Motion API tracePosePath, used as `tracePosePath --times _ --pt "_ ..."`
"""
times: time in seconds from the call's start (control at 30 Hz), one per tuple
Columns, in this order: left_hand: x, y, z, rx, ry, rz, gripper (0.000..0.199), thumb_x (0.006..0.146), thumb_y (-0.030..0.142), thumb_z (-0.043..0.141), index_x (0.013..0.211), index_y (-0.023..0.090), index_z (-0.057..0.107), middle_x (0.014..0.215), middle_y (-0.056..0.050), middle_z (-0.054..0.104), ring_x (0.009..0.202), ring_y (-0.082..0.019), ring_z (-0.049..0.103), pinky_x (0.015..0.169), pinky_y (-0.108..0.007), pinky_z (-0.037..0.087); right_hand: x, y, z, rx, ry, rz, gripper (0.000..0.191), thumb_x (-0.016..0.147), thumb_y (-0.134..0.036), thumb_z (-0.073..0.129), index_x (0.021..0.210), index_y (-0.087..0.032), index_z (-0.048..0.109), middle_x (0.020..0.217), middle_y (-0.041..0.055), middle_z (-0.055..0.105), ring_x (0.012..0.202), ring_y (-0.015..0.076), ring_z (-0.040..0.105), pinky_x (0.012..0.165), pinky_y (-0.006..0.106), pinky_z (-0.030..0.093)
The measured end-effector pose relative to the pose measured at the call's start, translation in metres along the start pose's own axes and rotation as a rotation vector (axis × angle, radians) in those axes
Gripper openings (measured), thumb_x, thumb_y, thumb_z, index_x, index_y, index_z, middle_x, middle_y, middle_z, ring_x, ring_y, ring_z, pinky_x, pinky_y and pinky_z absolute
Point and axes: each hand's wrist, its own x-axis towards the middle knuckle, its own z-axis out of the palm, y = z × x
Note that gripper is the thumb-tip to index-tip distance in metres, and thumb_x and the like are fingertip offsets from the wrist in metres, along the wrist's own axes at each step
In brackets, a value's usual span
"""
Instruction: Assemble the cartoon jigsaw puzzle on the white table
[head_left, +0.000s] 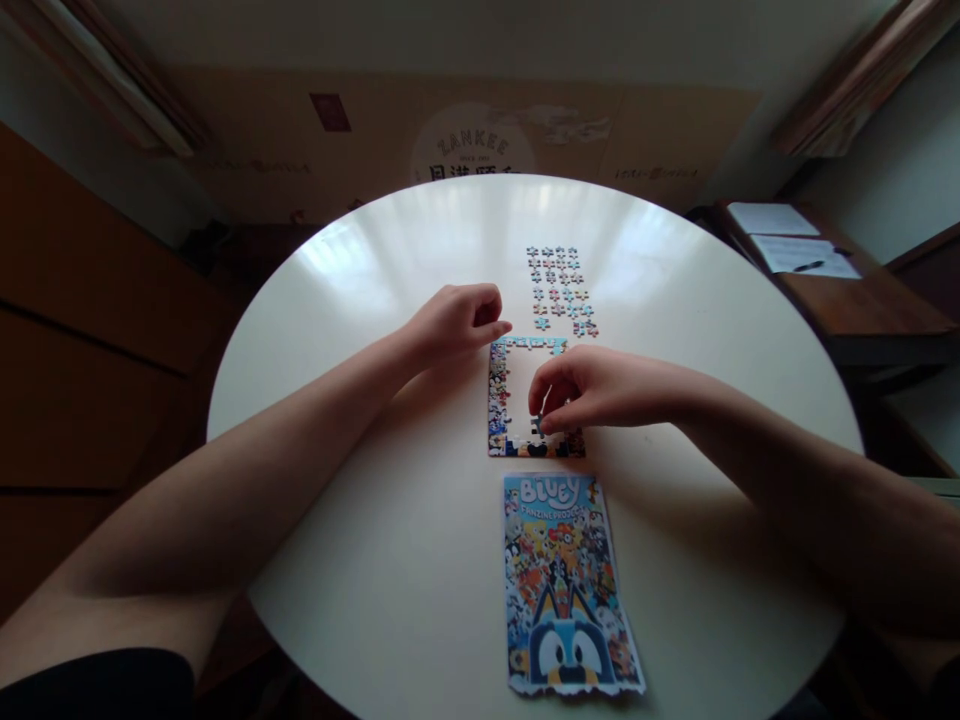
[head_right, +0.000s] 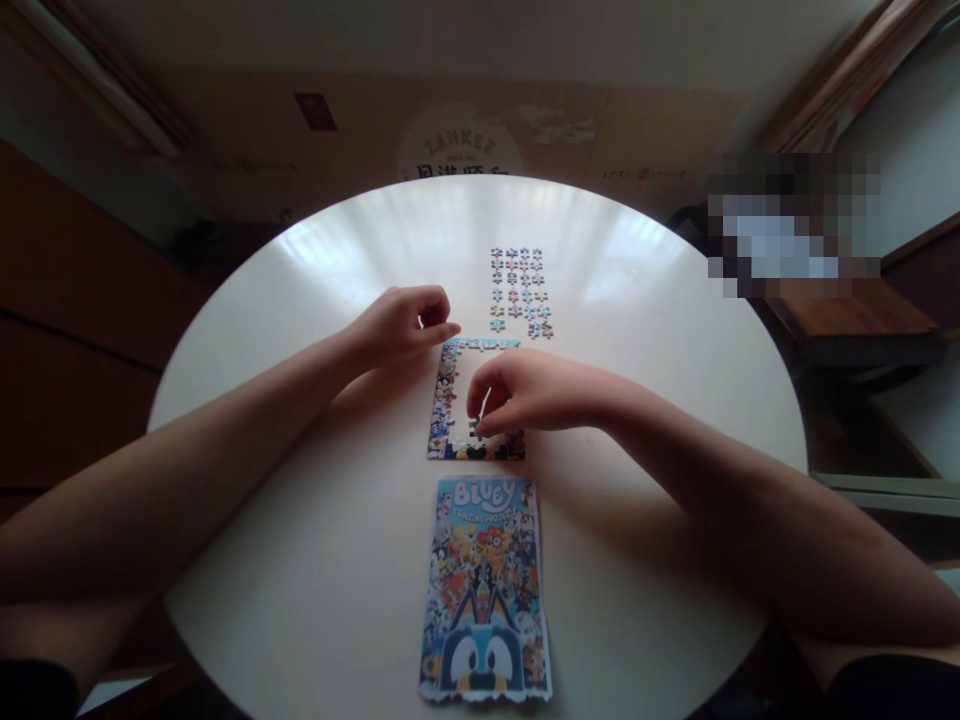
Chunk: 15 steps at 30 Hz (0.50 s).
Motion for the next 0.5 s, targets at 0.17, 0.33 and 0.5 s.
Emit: tracePosePath --times 0.17,0.33,0.5 --pt "0.000 0.002 0.000 0.016 -0.003 -0.024 0.019 0.082 0.024 0.068 0.072 0.017 0.054 0.067 0.003 0.056 0.060 -0.010 0.045 0.061 -0.026 0.034 0.000 -0.004 0.009 -0.080 0.028 -0.006 0.013 0.076 -0.019 0.070 0.088 -0.020 0.074 0.078 0.0010 0.075 0.068 0.0156 0.068 0.058 0.024 0.049" --pt "0.000 -0.001 0.001 0.024 -0.010 -0.025 0.019 0.082 0.024 0.069 0.073 0.017 0.054 0.067 0.003 0.056 0.060 -0.010 0.044 0.060 -0.026 0.033 -0.002 -0.009 0.011 -0.142 0.024 0.012 0.016 0.077 -0.021 0.068 0.091 -0.019 0.075 0.077 0.0007 0.074 0.066 0.0148 0.066 0.057 0.024 0.047" --pt "0.001 -0.002 0.001 0.019 -0.008 -0.024 0.019 0.082 0.024 0.068 0.072 0.018 0.053 0.068 0.003 0.056 0.060 -0.010 0.045 0.060 -0.026 0.034 -0.004 -0.016 0.013 -0.197 0.048 0.038 0.017 0.077 -0.021 0.067 0.093 -0.020 0.075 0.081 0.0009 0.075 0.070 0.0144 0.066 0.060 0.024 0.046"
